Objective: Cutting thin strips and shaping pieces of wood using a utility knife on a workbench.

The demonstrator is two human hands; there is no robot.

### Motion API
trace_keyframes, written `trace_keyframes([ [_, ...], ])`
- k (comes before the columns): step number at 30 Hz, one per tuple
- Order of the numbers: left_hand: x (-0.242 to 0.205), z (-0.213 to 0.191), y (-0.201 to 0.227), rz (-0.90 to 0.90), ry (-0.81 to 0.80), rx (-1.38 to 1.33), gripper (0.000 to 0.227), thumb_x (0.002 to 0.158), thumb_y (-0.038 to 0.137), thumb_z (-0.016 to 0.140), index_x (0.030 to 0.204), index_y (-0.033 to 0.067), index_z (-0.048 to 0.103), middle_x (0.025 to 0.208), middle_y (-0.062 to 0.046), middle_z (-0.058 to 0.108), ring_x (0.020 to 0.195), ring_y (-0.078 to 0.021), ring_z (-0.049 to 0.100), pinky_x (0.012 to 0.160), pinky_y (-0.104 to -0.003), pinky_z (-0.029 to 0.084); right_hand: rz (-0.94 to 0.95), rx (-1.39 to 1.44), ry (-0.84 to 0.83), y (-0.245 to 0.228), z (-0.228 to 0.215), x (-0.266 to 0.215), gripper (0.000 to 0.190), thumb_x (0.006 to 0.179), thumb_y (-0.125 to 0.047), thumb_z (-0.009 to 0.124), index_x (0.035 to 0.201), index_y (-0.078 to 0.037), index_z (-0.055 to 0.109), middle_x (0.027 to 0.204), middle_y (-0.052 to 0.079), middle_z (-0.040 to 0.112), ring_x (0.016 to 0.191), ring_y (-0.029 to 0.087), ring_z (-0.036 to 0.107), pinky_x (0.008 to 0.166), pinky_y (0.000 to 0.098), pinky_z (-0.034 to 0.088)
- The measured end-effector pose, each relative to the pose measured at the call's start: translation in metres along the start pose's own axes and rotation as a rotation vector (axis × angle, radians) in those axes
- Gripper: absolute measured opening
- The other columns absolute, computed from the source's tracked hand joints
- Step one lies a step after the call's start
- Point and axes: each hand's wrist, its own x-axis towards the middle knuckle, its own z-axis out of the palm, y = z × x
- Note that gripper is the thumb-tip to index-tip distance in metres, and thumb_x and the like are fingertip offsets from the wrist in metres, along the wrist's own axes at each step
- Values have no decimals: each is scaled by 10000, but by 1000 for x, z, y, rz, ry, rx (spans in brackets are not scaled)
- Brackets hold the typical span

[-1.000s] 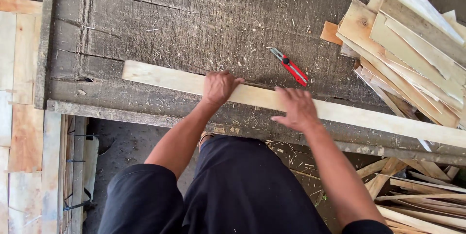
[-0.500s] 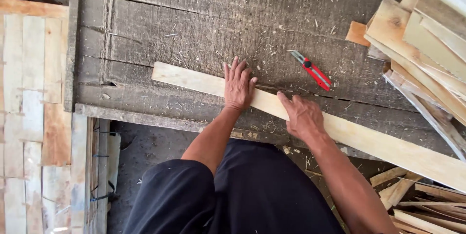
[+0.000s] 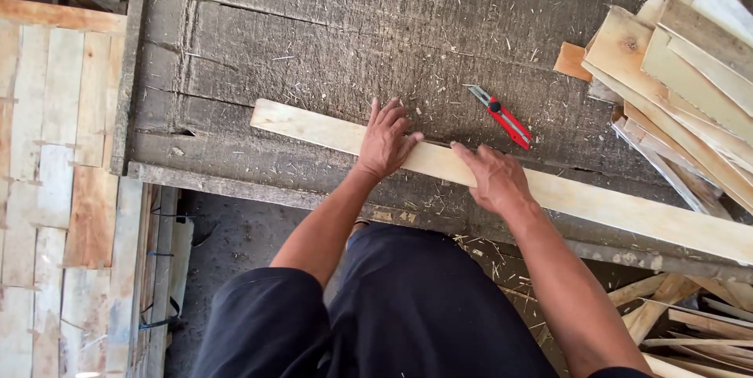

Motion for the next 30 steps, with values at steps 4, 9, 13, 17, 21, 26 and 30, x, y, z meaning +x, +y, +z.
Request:
trace_keyframes([
  [4,0,-36,6,117,-188,27,612,821,595,719,1134,70,683,1212,-167,630,1283,-337,515,1209,-551,245,-171,-29,354,25,29,10,1132,634,-270,927,1565,-361,288,1306,188,563,1190,306,595,1025,469,473],
  [9,-5,-46,3,98,-311,53,431,910,492,687,1069,94,643,1155,-110,676,1149,-316,626,1018,-467,482,-100,117,305,40,28,5,625,860,-334,811,1427,-285,551,1096,17,668,1024,213,672,942,409,565],
  [13,-20,-24,-18,107,-127,93,194,1000,276,640,1048,99,577,1196,-91,669,1222,-331,627,1060,-462,502,-114,-35,546,55,49,1,380,966,-130,711,1314,-283,693,997,3,651,1009,208,667,896,360,599],
  [17,-33,-3,-36,209,77,138,203,916,103,651,1076,67,532,1356,-145,611,1354,-337,572,1265,-484,384,-207,-149,691,52,81,8,381,987,-144,699,1353,-250,691,1171,23,636,1052,238,628,960,412,542],
  [21,-36,-34,-20,106,-127,47,445,750,256,780,1038,2,555,1464,-224,487,1458,-383,381,1267,-502,239,-144,111,570,43,77,-13,751,757,-394,794,1432,-169,555,1455,124,507,1297,350,505,1098,495,410],
  [26,-45,-14,-35,85,-164,31,508,760,349,849,1008,7,567,1547,-221,428,1523,-385,266,1268,-517,185,47,77,488,84,116,-8,860,737,-424,824,1491,-184,487,1551,141,427,1368,350,424,1135,501,327],
  [30,-48,-3,-42,139,-50,-19,567,774,338,858,1119,-9,572,1509,-194,475,1500,-397,332,1277,-534,200,64,183,437,92,116,-10,796,783,-432,820,1476,-168,531,1371,91,549,1333,302,493,1184,466,367],
])
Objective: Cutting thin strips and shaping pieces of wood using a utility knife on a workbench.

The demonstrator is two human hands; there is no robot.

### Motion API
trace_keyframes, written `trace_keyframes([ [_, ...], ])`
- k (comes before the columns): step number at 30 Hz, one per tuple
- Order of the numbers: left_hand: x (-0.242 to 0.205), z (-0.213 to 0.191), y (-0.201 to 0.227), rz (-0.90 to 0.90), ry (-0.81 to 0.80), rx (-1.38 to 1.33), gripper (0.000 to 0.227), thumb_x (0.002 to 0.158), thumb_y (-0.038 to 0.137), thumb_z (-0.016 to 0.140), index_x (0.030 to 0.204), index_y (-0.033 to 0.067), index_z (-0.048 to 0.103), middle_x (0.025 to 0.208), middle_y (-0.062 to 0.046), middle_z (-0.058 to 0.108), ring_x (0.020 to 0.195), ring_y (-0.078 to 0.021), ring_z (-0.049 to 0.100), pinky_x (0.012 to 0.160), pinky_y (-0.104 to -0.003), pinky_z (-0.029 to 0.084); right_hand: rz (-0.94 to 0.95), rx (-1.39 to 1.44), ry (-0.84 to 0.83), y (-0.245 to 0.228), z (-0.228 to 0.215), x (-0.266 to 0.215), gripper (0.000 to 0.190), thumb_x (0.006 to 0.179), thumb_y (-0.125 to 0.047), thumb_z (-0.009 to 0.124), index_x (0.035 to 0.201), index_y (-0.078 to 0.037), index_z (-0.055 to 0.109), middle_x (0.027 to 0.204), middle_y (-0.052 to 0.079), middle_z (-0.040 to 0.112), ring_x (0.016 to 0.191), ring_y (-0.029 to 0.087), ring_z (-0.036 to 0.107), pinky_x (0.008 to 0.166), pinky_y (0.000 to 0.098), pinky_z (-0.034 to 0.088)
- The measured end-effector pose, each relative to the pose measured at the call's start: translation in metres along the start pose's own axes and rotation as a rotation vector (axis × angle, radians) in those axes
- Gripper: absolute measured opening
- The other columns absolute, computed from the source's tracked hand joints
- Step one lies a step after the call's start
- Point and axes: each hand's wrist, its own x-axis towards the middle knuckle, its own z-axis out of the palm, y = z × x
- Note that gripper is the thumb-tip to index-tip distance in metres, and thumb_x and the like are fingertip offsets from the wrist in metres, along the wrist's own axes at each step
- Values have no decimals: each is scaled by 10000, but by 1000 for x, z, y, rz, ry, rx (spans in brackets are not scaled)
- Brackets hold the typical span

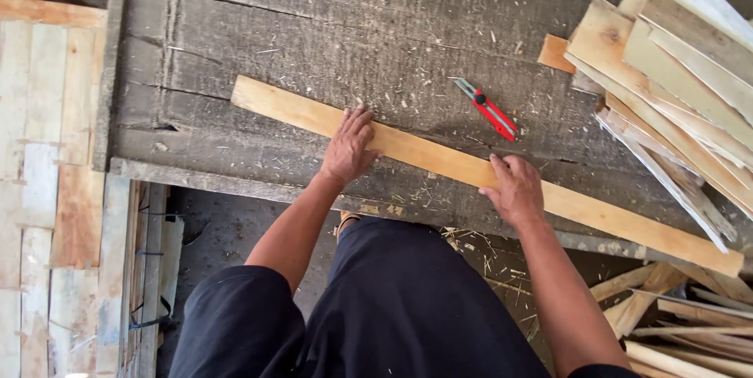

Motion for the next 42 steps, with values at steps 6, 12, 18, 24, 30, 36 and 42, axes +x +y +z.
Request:
trace_keyframes([
  [6,21,-26,26,-46,-8,85,441,782,258,829,1113,18,664,1166,-152,610,1197,-347,552,1238,-553,286,50,-36,-39,-18,-18,2,543,783,-434,826,1211,-145,656,1150,66,622,1113,258,617,1002,459,470],
  [12,-1,-23,-11,-70,-20,207,111,990,210,739,1002,103,709,1055,-73,704,1066,-245,658,1105,-432,467,-12,110,74,-5,5,-15,195,916,-344,734,1022,-182,754,947,20,697,854,220,688,788,397,577],
  [18,2,-57,-8,-81,17,290,74,956,166,730,980,103,699,1029,-73,716,1007,-241,674,1213,-484,410,-53,101,264,2,12,-23,150,910,-281,722,1006,-174,765,953,22,723,896,266,685,789,438,560],
  [24,20,-48,31,39,2,133,213,864,207,761,1038,96,706,994,-97,695,1016,-316,651,1193,-522,372,23,106,247,1,16,-18,72,942,-242,719,967,-178,743,945,37,707,912,293,674,804,453,546],
  [30,39,-6,44,105,-101,241,241,939,375,724,941,134,713,950,-70,706,979,-272,673,1073,-489,442,65,99,149,9,17,-14,212,974,-362,691,970,-153,727,889,15,697,875,213,666,799,445,496],
  [36,44,-51,35,40,-227,282,516,950,591,641,743,119,649,776,-60,662,737,-223,659,745,-444,515,-134,-34,592,6,-19,-18,532,869,-660,592,826,-137,684,783,27,639,779,228,627,755,438,484],
  [42,32,-63,16,-16,-261,361,685,1009,668,547,578,138,490,562,-5,498,456,-160,443,436,-370,387,9,203,366,3,-4,-14,586,999,-578,618,653,-105,593,680,74,590,652,279,609,634,453,466],
])
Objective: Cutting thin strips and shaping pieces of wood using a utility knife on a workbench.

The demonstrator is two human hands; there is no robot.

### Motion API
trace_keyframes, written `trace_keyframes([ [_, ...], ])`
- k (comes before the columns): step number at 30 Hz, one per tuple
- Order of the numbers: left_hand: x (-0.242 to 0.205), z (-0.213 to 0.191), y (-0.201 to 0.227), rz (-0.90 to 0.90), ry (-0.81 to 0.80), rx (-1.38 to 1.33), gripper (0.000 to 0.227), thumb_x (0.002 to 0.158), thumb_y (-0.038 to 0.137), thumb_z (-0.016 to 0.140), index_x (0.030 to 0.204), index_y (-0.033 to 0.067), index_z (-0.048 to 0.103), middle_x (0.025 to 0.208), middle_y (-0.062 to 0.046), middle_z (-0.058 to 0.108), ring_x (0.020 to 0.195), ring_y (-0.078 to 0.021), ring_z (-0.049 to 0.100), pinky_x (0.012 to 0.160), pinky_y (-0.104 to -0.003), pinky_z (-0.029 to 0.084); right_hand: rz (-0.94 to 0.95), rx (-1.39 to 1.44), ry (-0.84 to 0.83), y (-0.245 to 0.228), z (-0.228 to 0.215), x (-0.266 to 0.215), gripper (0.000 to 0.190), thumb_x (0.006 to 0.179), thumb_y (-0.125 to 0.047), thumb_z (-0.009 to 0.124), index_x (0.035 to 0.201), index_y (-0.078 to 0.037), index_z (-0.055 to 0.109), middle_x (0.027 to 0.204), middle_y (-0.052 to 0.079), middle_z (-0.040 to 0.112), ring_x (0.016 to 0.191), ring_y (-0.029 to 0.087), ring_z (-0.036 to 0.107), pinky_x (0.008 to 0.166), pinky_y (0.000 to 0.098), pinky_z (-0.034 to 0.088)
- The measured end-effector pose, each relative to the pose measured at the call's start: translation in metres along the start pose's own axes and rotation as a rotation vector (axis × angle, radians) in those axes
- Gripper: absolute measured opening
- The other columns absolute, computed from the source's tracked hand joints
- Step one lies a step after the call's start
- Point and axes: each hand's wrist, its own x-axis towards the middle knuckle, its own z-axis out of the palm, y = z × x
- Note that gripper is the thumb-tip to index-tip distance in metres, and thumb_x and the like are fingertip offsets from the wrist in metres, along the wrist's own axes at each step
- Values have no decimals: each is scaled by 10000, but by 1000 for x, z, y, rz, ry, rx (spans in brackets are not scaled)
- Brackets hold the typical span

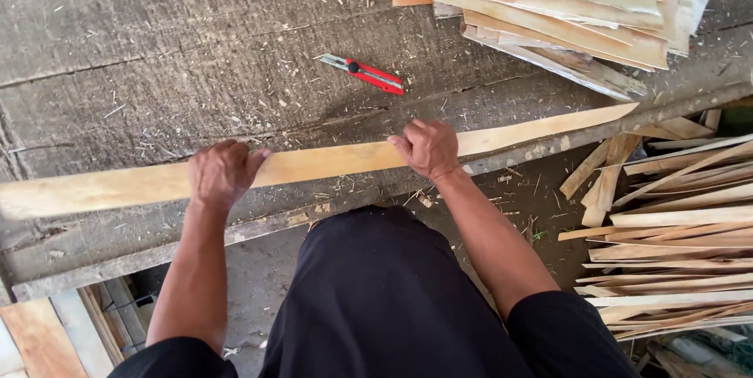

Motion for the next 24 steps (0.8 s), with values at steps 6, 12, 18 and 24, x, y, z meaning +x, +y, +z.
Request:
trace_keyframes([
  [6,-25,3,-59,-200,-173,119,783,1039,764,379,546,162,460,511,-5,446,440,-162,337,433,-396,363,-28,-29,90,-1,3,6,346,1014,-359,624,781,-105,655,771,58,634,776,289,633,733,475,464],
  [12,-45,-21,-61,-303,-206,137,826,989,807,372,569,140,618,601,-133,621,591,-318,615,588,-484,492,-11,-80,79,12,55,2,314,990,-357,632,817,-98,670,809,67,649,805,292,635,759,500,472],
  [18,-59,-19,-66,-335,-330,237,813,991,809,285,546,178,540,528,-54,492,495,-213,462,512,-403,409,31,-143,109,9,74,-2,328,994,-390,639,823,-109,635,857,73,613,848,301,609,745,473,472],
  [24,-64,-35,-50,-326,-261,274,806,952,825,280,482,182,404,458,39,333,418,-116,257,455,-328,263,64,-186,101,10,81,-4,358,1016,-424,618,827,-121,634,839,57,607,819,273,600,734,454,451],
])
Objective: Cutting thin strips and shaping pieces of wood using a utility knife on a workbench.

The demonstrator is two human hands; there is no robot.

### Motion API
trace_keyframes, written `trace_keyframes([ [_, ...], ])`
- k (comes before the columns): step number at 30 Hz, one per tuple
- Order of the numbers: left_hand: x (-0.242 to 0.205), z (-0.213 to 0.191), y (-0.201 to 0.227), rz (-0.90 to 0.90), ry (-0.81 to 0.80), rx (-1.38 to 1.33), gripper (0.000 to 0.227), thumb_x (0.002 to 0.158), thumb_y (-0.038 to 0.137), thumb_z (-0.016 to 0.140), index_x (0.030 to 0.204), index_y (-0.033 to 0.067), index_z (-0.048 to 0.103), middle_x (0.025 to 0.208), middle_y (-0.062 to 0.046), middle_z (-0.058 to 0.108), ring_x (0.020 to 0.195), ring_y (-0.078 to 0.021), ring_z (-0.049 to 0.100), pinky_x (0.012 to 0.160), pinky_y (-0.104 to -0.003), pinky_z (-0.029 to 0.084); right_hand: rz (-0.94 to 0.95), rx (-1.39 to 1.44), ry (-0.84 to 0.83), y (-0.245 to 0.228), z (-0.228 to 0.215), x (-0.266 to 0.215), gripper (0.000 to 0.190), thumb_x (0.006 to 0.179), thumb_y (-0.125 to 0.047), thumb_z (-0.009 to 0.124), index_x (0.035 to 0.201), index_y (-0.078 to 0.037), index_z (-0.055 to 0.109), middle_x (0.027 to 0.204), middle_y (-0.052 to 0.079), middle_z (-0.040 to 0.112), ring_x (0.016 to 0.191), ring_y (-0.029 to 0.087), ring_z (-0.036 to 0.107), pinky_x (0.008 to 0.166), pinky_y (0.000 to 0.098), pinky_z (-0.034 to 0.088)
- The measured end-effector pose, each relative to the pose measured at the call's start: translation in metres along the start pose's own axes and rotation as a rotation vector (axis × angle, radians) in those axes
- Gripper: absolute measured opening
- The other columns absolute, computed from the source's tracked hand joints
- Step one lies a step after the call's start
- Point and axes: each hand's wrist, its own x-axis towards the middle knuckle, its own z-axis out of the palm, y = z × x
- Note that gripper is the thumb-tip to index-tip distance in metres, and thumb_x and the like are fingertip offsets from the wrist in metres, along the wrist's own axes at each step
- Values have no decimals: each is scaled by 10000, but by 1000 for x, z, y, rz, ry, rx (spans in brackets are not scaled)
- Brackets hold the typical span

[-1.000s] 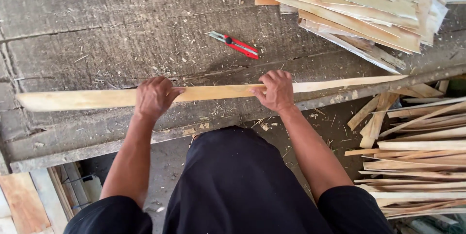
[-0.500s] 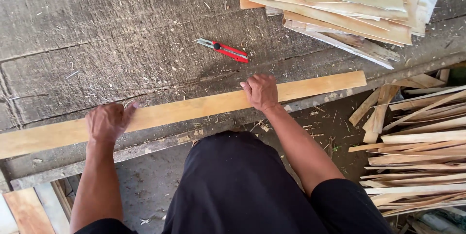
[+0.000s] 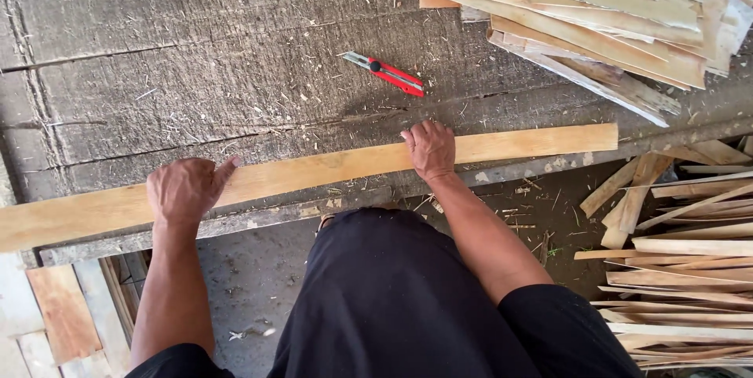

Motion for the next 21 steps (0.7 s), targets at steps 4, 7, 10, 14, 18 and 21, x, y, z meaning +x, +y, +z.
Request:
trace_keyframes([
  [4,19,27,-17,30,154,-97,810,956,844,352,511,169,408,496,28,373,451,-139,303,505,-351,298,6,184,-50,21,-12,0,346,1054,-397,574,862,-115,630,854,52,633,845,267,619,781,468,450],
  [7,20,44,-35,52,242,-120,796,976,819,408,528,163,454,600,18,489,530,-155,428,672,-373,420,24,130,-219,39,-41,0,412,1067,-464,569,802,-159,651,814,49,673,784,249,631,889,468,459],
  [10,29,55,-39,42,292,-94,716,989,748,522,622,135,562,839,-36,627,769,-187,562,895,-420,487,-105,205,-290,54,-61,7,411,921,-506,642,796,-114,648,805,60,690,792,285,647,805,482,442],
  [14,34,31,44,-107,326,-915,466,925,451,717,1138,64,570,1332,-217,464,1215,-335,528,1087,-537,483,-107,177,-400,59,-57,14,462,880,-564,685,870,-102,691,867,94,717,869,329,681,807,502,473],
  [18,33,26,184,251,-26,-375,723,996,342,618,1597,125,280,1742,-152,74,1616,-318,22,1310,-491,-4,31,84,-563,44,-71,24,500,852,-606,707,961,-119,725,933,117,738,910,339,707,853,507,515],
  [21,22,29,261,450,46,-187,740,1031,444,473,1584,13,236,1684,-192,94,1558,-353,52,1245,-532,8,112,60,-626,39,-73,28,507,852,-618,704,975,-127,733,942,126,742,908,339,701,870,501,509],
])
